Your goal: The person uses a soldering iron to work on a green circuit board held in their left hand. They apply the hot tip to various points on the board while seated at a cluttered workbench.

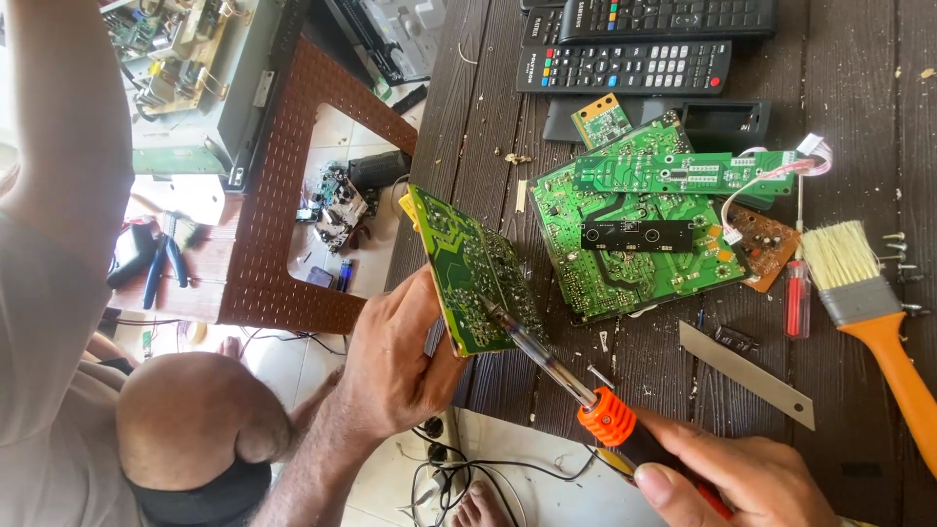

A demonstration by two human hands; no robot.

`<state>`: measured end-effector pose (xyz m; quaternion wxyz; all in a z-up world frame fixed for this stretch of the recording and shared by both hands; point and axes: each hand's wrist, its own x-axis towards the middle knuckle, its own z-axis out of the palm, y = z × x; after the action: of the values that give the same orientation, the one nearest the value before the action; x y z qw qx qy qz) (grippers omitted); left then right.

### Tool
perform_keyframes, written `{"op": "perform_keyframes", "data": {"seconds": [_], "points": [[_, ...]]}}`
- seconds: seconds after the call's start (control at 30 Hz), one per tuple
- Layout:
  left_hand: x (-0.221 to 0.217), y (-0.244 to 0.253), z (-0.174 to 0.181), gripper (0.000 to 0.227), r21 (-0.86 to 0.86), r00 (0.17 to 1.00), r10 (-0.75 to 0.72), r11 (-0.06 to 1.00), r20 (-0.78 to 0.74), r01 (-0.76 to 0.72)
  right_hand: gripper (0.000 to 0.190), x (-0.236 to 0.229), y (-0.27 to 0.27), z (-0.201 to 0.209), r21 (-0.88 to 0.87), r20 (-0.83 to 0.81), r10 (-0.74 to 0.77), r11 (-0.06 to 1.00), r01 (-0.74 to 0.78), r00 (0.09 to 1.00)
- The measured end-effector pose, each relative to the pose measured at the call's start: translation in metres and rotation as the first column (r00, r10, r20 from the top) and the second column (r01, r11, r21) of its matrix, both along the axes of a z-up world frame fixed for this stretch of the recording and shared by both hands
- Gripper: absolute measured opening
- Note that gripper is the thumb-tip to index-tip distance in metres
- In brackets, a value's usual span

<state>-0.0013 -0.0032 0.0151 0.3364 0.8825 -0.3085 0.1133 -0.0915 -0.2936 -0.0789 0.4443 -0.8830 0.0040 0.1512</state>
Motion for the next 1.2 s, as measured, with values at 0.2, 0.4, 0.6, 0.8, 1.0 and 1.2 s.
{"op": "perform_keyframes", "data": {"seconds": [0.2,0.4,0.6,0.8,1.0,1.2], "points": [[0.000,0.002,0.000,0.020,0.059,0.999,-0.019,0.998,0.035,0.017,0.054,0.001,-0.004,-0.011,-0.001,0.127,0.086,0.996,-0.086,0.988],[-0.002,0.000,0.001,0.021,0.037,1.000,-0.003,0.999,0.012,0.003,0.055,0.002,-0.006,-0.012,-0.045,0.067,0.135,0.990,-0.132,0.989],[-0.002,0.000,0.001,0.018,0.053,0.999,0.012,0.999,0.033,-0.014,0.055,0.002,-0.005,-0.012,-0.095,0.021,0.154,0.984,-0.152,0.988],[-0.003,0.001,0.002,0.020,0.031,1.000,0.014,0.999,-0.020,-0.013,0.050,-0.001,0.003,-0.001,0.013,0.118,0.041,0.999,-0.043,0.992],[0.000,0.001,-0.001,0.018,0.026,1.000,0.006,1.000,0.001,-0.006,0.053,-0.002,0.004,0.008,-0.003,0.045,-0.022,1.000,0.022,0.999],[-0.001,0.000,0.001,0.017,0.043,1.000,0.020,0.999,-0.001,-0.020,0.053,-0.003,0.002,0.007,0.022,0.014,-0.053,0.998,0.052,0.999]]}}
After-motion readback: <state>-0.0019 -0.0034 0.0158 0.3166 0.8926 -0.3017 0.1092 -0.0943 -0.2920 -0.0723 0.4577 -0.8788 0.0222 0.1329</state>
